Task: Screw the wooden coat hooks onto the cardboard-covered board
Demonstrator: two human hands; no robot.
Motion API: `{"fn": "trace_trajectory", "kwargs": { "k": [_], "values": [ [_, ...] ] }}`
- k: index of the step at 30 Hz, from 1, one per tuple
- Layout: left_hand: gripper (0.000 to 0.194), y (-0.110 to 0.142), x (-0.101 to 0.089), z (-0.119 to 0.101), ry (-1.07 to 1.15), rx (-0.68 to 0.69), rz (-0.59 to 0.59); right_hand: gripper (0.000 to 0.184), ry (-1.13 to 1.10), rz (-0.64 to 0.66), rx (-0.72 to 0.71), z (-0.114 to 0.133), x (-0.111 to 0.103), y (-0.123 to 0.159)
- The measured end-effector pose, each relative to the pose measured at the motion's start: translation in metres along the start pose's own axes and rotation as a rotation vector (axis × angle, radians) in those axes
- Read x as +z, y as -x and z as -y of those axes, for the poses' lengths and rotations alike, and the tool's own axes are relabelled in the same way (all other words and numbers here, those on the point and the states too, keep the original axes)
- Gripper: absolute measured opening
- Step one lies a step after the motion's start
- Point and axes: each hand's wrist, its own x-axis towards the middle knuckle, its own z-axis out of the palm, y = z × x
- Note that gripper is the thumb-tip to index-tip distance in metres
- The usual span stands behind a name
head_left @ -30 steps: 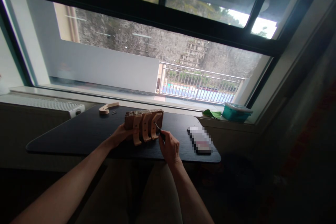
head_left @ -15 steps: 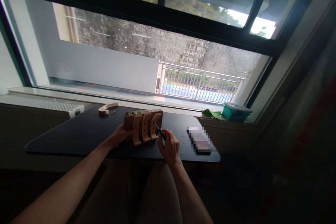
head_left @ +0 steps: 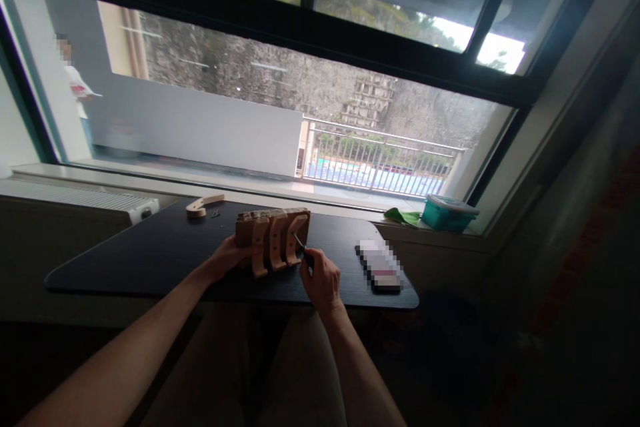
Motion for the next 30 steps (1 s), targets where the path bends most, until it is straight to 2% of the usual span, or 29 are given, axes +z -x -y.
{"fn": "trace_trajectory", "kwargs": {
  "k": [8, 22, 30],
  "values": [
    [0.069, -0.0004, 0.0, 0.0009, 0.013, 0.007, 0.016, 0.018, -0.083, 0.022, 0.13, -0.0016, 0.0003, 0.0015],
    [0.054, 0.0007, 0.0009, -0.0015, 0.024, -0.022, 0.003, 0.019, -0.015, 0.028, 0.018, 0.0023, -0.0043, -0.0007],
    [0.059, 0.0025, 0.0022, -0.0033, 0.038, -0.041, 0.016, 0.017, -0.053, 0.024, 0.04, 0.0013, -0.0025, -0.0004]
  ]
}}
